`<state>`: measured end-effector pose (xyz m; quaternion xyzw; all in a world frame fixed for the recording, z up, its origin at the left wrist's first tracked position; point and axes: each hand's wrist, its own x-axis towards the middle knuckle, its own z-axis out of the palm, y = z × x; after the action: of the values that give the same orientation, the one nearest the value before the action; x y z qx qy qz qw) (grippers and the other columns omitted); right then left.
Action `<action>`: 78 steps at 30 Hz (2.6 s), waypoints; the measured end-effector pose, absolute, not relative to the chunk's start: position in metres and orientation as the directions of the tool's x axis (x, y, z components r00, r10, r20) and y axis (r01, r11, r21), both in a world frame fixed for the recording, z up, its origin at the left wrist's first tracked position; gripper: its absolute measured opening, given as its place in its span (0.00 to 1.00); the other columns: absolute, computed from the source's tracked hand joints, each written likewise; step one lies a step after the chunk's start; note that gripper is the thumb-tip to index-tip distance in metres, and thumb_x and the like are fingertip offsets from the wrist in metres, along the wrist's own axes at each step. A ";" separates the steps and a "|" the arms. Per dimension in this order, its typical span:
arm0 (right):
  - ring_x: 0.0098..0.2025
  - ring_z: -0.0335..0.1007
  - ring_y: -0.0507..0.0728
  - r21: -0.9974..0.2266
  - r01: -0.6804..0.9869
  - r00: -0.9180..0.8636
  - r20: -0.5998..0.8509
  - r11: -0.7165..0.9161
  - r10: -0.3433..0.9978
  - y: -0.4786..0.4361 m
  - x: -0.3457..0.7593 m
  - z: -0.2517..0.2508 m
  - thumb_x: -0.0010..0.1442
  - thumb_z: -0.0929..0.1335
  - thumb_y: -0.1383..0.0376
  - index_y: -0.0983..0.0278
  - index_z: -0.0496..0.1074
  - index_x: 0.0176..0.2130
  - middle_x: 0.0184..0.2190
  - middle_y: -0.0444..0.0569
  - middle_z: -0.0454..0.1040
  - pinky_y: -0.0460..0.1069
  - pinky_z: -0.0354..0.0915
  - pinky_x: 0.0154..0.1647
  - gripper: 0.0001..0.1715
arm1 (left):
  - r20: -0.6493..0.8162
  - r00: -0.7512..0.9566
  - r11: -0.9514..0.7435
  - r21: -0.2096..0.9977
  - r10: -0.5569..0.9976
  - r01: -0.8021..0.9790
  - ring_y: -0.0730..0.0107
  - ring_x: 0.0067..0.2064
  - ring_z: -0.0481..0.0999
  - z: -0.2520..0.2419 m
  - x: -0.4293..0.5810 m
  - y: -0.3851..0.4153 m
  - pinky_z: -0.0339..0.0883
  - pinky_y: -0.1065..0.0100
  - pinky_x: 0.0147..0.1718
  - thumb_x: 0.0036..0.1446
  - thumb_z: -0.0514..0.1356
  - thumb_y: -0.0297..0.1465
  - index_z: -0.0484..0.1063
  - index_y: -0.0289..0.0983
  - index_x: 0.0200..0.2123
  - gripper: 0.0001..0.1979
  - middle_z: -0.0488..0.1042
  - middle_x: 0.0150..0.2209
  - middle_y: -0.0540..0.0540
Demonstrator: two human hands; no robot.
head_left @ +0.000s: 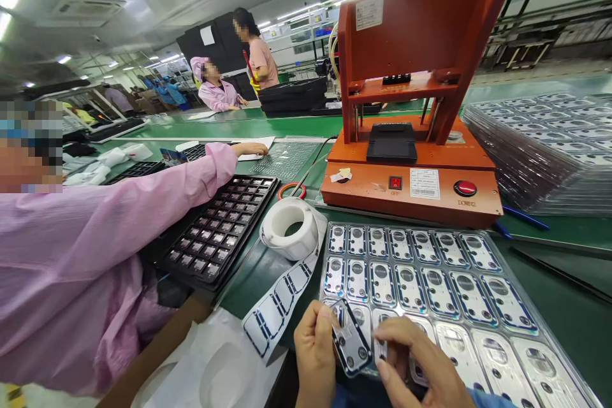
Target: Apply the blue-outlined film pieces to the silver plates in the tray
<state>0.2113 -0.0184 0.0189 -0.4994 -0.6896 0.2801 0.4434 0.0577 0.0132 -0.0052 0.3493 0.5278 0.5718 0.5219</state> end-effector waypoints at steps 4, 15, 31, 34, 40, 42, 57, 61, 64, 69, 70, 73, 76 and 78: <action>0.46 0.73 0.59 -0.532 0.561 -0.211 0.648 0.634 0.731 -0.015 0.213 0.013 0.57 0.66 0.72 0.62 0.69 0.47 0.46 0.55 0.74 0.49 0.71 0.44 0.17 | -0.166 -0.168 0.115 0.955 0.972 -0.274 0.78 0.21 0.54 -0.004 0.057 0.014 0.54 0.74 0.21 0.52 0.60 0.49 0.58 0.37 0.19 0.24 0.56 0.18 0.55; 0.40 0.74 0.57 -0.369 0.669 -0.214 0.736 0.646 0.643 -0.016 0.210 0.020 0.59 0.65 0.76 0.66 0.72 0.40 0.37 0.53 0.78 0.50 0.70 0.41 0.10 | -0.102 -0.190 0.049 0.963 0.977 -0.266 0.80 0.17 0.54 -0.003 0.063 0.013 0.51 0.75 0.19 0.59 0.56 0.45 0.59 0.36 0.17 0.24 0.57 0.13 0.56; 0.43 0.67 0.59 -0.495 0.635 -0.399 0.446 0.593 0.801 -0.013 0.202 0.015 0.62 0.64 0.72 0.66 0.69 0.34 0.40 0.50 0.74 0.56 0.64 0.45 0.05 | -0.098 -0.232 0.028 0.958 0.968 -0.287 0.79 0.17 0.55 -0.001 0.064 0.012 0.52 0.74 0.19 0.60 0.57 0.41 0.59 0.37 0.18 0.21 0.58 0.14 0.56; 0.44 0.66 0.59 -0.528 0.630 -0.393 0.415 0.569 0.821 -0.014 0.202 0.014 0.62 0.63 0.73 0.65 0.68 0.34 0.42 0.50 0.73 0.56 0.64 0.46 0.07 | -0.097 -0.232 0.026 0.956 0.968 -0.292 0.80 0.17 0.55 -0.001 0.064 0.012 0.52 0.74 0.19 0.60 0.57 0.40 0.59 0.37 0.18 0.21 0.58 0.13 0.56; 0.44 0.66 0.59 -0.576 0.577 -0.379 0.440 0.579 0.814 -0.015 0.205 0.013 0.63 0.62 0.73 0.65 0.70 0.39 0.42 0.50 0.74 0.56 0.64 0.46 0.08 | 0.043 -0.321 -0.163 0.919 0.946 -0.359 0.78 0.16 0.57 0.012 0.066 0.005 0.54 0.74 0.18 0.60 0.56 0.38 0.62 0.37 0.20 0.19 0.57 0.12 0.56; 0.44 0.66 0.59 -0.588 0.566 -0.366 0.449 0.578 0.815 -0.015 0.206 0.013 0.63 0.62 0.73 0.65 0.70 0.40 0.41 0.51 0.74 0.56 0.65 0.45 0.09 | 0.151 -0.424 -0.293 0.911 0.893 -0.292 0.78 0.16 0.57 0.017 0.063 0.003 0.55 0.74 0.18 0.61 0.55 0.36 0.63 0.37 0.22 0.16 0.58 0.12 0.56; 0.42 0.70 0.59 -0.532 0.573 -0.404 0.478 0.624 0.780 -0.014 0.206 0.014 0.64 0.61 0.72 0.64 0.71 0.39 0.39 0.52 0.75 0.55 0.68 0.42 0.11 | 0.219 -0.841 -0.043 0.973 0.494 0.228 0.61 0.58 0.65 -0.043 -0.019 -0.021 0.55 0.56 0.60 0.59 0.58 0.37 0.66 0.40 0.50 0.17 0.68 0.53 0.43; 0.42 0.70 0.59 -0.533 0.569 -0.402 0.483 0.626 0.778 -0.015 0.206 0.014 0.64 0.61 0.73 0.64 0.71 0.39 0.39 0.52 0.74 0.55 0.68 0.42 0.11 | 0.446 -0.482 -0.075 0.788 0.754 0.611 0.61 0.55 0.69 -0.024 -0.020 -0.003 0.61 0.56 0.57 0.61 0.55 0.33 0.68 0.39 0.51 0.15 0.71 0.51 0.42; 0.42 0.69 0.59 -0.540 0.560 -0.407 0.481 0.628 0.776 -0.015 0.206 0.015 0.64 0.61 0.73 0.64 0.71 0.40 0.40 0.52 0.74 0.55 0.67 0.43 0.10 | 0.510 -0.111 -0.242 0.576 0.853 0.781 0.58 0.60 0.64 -0.013 -0.026 0.019 0.58 0.52 0.58 0.62 0.54 0.32 0.67 0.40 0.53 0.16 0.70 0.55 0.41; 0.41 0.69 0.59 -0.546 0.550 -0.395 0.497 0.632 0.773 -0.014 0.206 0.015 0.64 0.61 0.74 0.65 0.71 0.39 0.39 0.52 0.74 0.56 0.67 0.43 0.10 | 0.422 0.083 -0.282 0.436 0.903 0.855 0.56 0.63 0.61 -0.015 -0.032 0.037 0.53 0.46 0.60 0.61 0.55 0.33 0.62 0.40 0.57 0.20 0.68 0.57 0.40; 0.41 0.69 0.59 -0.547 0.549 -0.391 0.501 0.633 0.772 -0.014 0.206 0.015 0.64 0.61 0.74 0.65 0.71 0.39 0.39 0.52 0.74 0.56 0.67 0.43 0.10 | 0.405 0.084 -0.273 0.436 0.911 0.858 0.56 0.62 0.63 -0.017 -0.032 0.037 0.52 0.45 0.60 0.61 0.55 0.33 0.62 0.40 0.56 0.20 0.69 0.57 0.40; 0.42 0.68 0.59 -0.551 0.552 -0.387 0.496 0.626 0.777 -0.015 0.206 0.015 0.63 0.62 0.74 0.65 0.71 0.40 0.40 0.52 0.74 0.56 0.67 0.43 0.10 | 0.368 0.071 -0.251 0.468 0.927 0.848 0.57 0.60 0.66 -0.019 -0.032 0.034 0.53 0.44 0.60 0.61 0.55 0.34 0.62 0.41 0.56 0.20 0.70 0.57 0.40; 0.42 0.69 0.59 -0.555 0.553 -0.384 0.492 0.621 0.782 -0.017 0.207 0.014 0.63 0.62 0.74 0.65 0.71 0.40 0.40 0.51 0.74 0.56 0.67 0.43 0.10 | 0.358 0.034 -0.228 0.517 0.933 0.825 0.58 0.60 0.66 -0.016 -0.031 0.031 0.52 0.45 0.60 0.61 0.54 0.34 0.62 0.41 0.56 0.19 0.70 0.57 0.40; 0.42 0.69 0.59 -0.561 0.553 -0.383 0.486 0.616 0.786 -0.017 0.207 0.014 0.63 0.62 0.74 0.65 0.71 0.40 0.40 0.51 0.74 0.56 0.67 0.43 0.10 | 0.365 -0.003 -0.213 0.548 0.931 0.809 0.58 0.59 0.67 -0.014 -0.031 0.031 0.51 0.46 0.60 0.61 0.54 0.33 0.64 0.41 0.55 0.18 0.71 0.56 0.41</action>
<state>0.2071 -0.0172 0.0137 -0.4096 -0.8170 0.1550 0.3752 -0.0309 0.0308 -0.0136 0.7004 0.6210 0.3403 0.0896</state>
